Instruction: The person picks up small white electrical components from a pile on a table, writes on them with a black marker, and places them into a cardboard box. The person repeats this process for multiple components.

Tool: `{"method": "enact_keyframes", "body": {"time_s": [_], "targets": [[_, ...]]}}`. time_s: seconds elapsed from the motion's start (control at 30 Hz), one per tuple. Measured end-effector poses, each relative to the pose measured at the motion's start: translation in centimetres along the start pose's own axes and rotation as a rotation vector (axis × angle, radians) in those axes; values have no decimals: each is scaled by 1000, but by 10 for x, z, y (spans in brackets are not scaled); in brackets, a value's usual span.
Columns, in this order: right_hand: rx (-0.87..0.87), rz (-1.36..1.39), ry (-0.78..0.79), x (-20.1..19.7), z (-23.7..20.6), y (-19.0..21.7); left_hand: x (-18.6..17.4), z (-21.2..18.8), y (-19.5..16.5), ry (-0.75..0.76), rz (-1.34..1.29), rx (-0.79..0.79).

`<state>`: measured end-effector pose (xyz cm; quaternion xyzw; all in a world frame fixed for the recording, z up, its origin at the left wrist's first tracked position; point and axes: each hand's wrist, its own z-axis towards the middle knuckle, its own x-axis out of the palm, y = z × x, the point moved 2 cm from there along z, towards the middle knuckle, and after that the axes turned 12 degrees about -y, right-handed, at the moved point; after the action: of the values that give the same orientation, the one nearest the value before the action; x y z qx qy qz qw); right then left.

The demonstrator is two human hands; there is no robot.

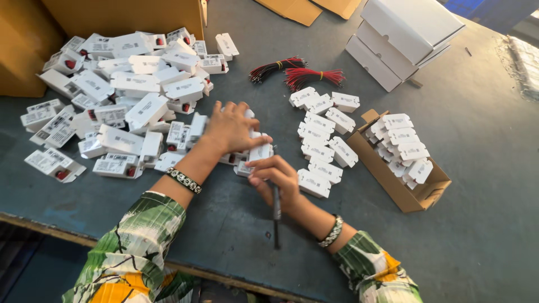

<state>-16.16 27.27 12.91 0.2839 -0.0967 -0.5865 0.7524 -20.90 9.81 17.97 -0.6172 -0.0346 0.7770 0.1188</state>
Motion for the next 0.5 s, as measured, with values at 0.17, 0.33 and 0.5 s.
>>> {"method": "enact_keyframes", "body": {"time_s": [0.17,0.33,0.5], "targets": [[0,-216,-49,-33,-4,23,12,-34,-13,54,-138,243],[282,-292,-35,-48,-20,37,2,-66,-3,81,-633,303],[369,-216,145,-26,-30,41,-28,-129,29,-177,-565,229]]}}
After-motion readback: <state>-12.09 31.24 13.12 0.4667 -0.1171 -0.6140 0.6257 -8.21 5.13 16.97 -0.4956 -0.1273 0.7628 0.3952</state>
